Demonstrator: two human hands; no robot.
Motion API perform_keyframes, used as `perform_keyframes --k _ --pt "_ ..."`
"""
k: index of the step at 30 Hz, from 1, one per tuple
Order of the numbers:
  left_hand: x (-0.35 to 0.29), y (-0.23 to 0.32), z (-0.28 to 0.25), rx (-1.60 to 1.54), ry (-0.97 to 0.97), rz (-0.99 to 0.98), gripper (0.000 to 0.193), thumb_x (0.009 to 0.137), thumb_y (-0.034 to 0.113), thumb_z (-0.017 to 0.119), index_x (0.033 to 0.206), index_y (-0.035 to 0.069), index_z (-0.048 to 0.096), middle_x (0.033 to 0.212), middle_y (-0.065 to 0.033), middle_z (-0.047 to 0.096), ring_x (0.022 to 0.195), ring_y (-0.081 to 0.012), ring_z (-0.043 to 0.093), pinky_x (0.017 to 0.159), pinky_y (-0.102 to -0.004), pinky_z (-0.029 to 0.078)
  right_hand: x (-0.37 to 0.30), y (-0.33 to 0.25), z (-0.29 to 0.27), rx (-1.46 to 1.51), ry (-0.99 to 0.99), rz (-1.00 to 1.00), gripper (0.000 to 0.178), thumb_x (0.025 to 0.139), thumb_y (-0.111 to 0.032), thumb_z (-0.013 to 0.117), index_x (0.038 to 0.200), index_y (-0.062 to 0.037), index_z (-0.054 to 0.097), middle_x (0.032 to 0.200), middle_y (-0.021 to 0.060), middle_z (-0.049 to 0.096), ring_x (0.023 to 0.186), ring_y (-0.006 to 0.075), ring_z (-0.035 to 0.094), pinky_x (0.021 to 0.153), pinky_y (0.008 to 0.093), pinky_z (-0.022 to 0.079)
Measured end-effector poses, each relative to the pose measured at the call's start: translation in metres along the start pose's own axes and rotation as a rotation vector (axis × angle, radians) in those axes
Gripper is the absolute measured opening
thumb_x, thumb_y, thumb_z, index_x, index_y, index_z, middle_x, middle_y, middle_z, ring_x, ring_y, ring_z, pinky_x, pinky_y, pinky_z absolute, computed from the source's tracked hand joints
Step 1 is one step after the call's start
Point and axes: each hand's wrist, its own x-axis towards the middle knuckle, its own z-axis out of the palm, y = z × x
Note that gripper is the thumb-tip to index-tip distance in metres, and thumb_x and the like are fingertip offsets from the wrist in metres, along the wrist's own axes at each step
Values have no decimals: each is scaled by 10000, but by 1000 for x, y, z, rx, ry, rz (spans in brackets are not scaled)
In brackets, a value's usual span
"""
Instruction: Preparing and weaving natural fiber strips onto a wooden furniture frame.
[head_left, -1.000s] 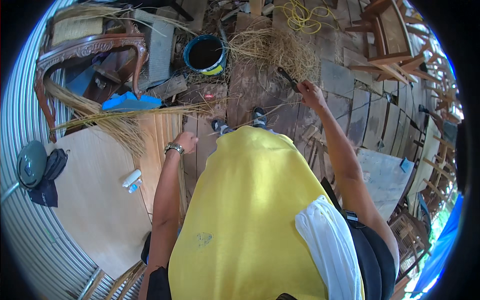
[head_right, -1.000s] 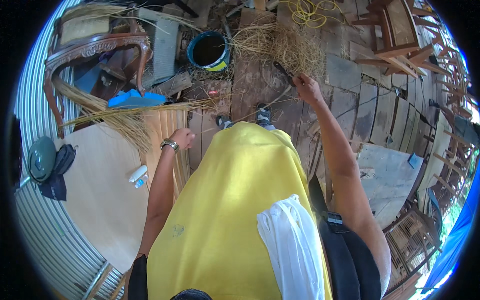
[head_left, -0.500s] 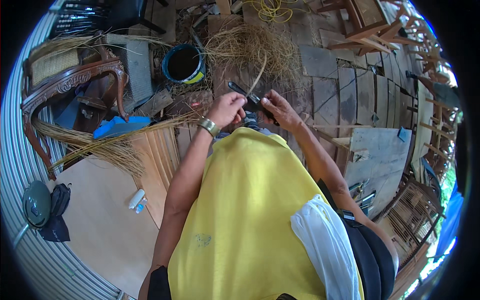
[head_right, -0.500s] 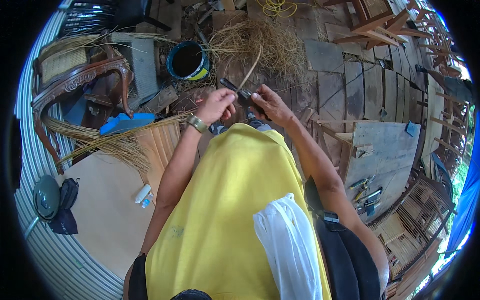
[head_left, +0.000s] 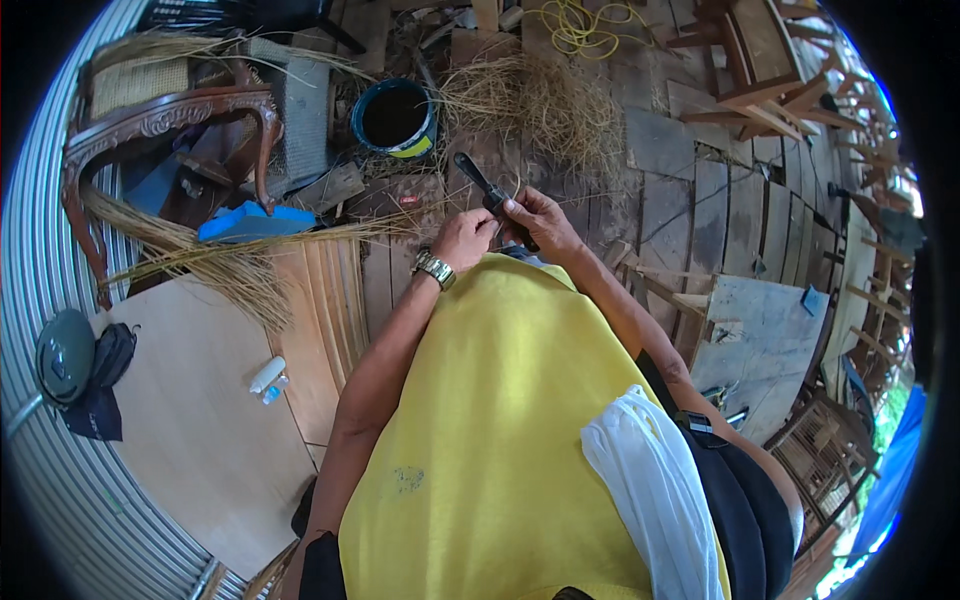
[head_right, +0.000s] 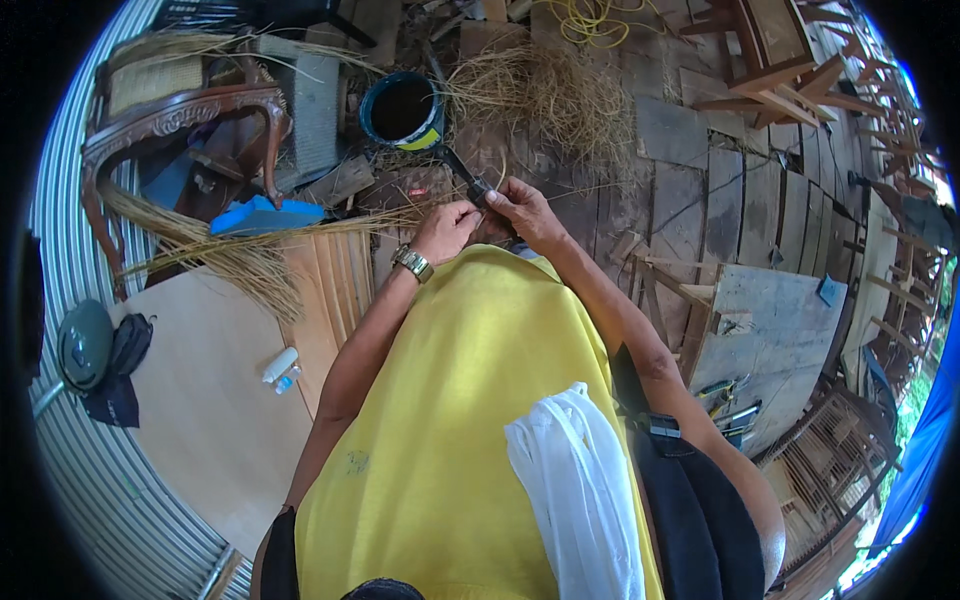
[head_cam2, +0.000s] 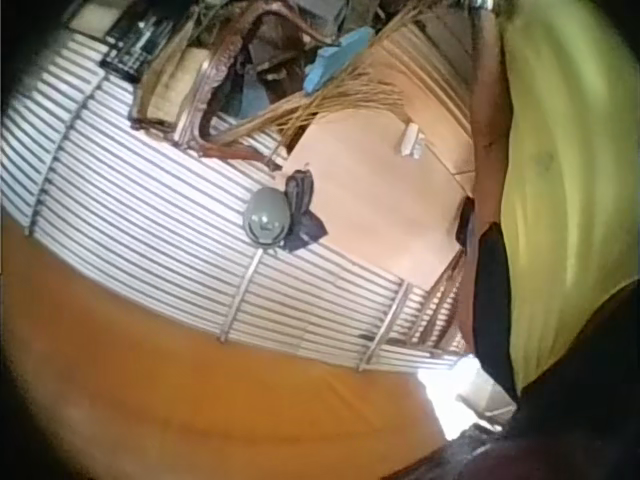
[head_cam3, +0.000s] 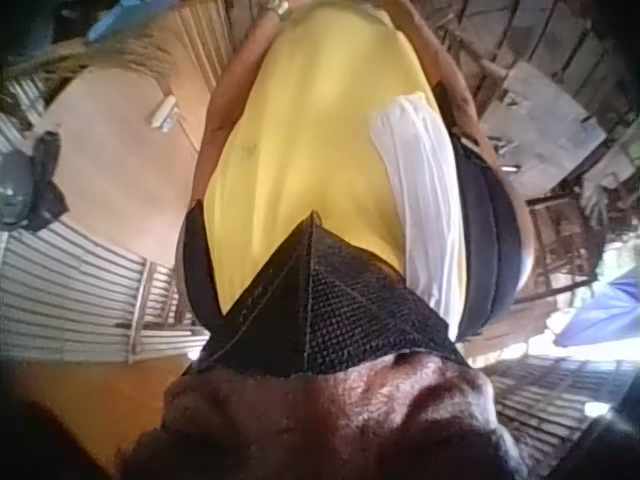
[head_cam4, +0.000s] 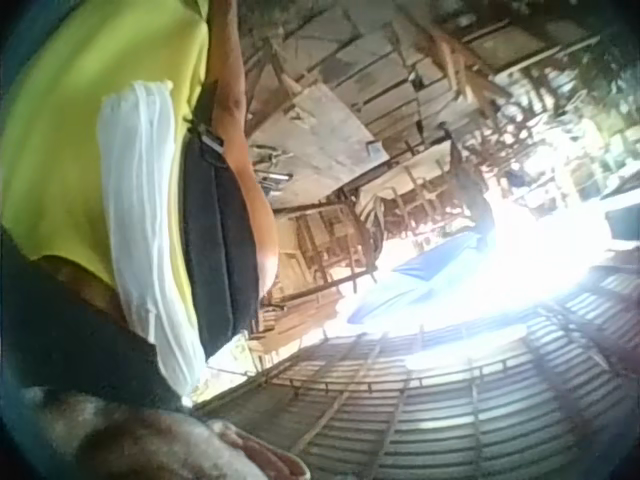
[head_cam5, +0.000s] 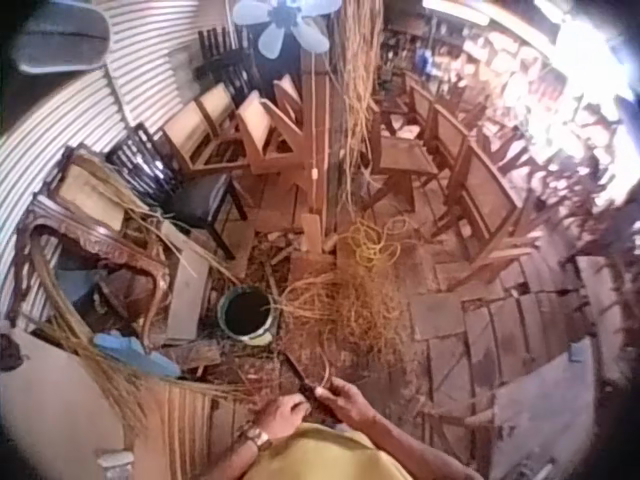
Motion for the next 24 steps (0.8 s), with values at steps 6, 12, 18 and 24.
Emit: perform_keyframes --k 6,12,18,24 --pt "-7 -19 10 -70 126 -16 269 879 306 594 878 47 666 751 -198 646 698 -356 641 602 -424 473 13 16 11 -243 120 118 260 913 -272 655 812 -53 557 651 8 575 499 71 514 422 228 404" --pt "-19 -17 11 -7 233 -30 365 876 380 623 780 29 619 673 -189 607 639 -351 618 546 -421 439 17 19 22 -232 106 216 251 911 -270 657 804 -63 563 549 -4 502 385 72 407 339 240 275" --pt "-73 -26 -4 -15 300 135 318 899 327 615 790 28 607 637 -166 565 565 -280 571 527 -371 420 34 -16 -11 -313 179 311 297 883 -309 680 845 -25 603 564 46 544 370 106 445 330 259 310" --pt "-283 -130 -81 -130 207 -424 273 905 255 628 773 16 621 640 3 511 598 -80 428 544 -266 378 73 -86 -108 -373 348 149 286 895 -305 666 866 -28 600 561 44 551 365 95 440 321 260 301"
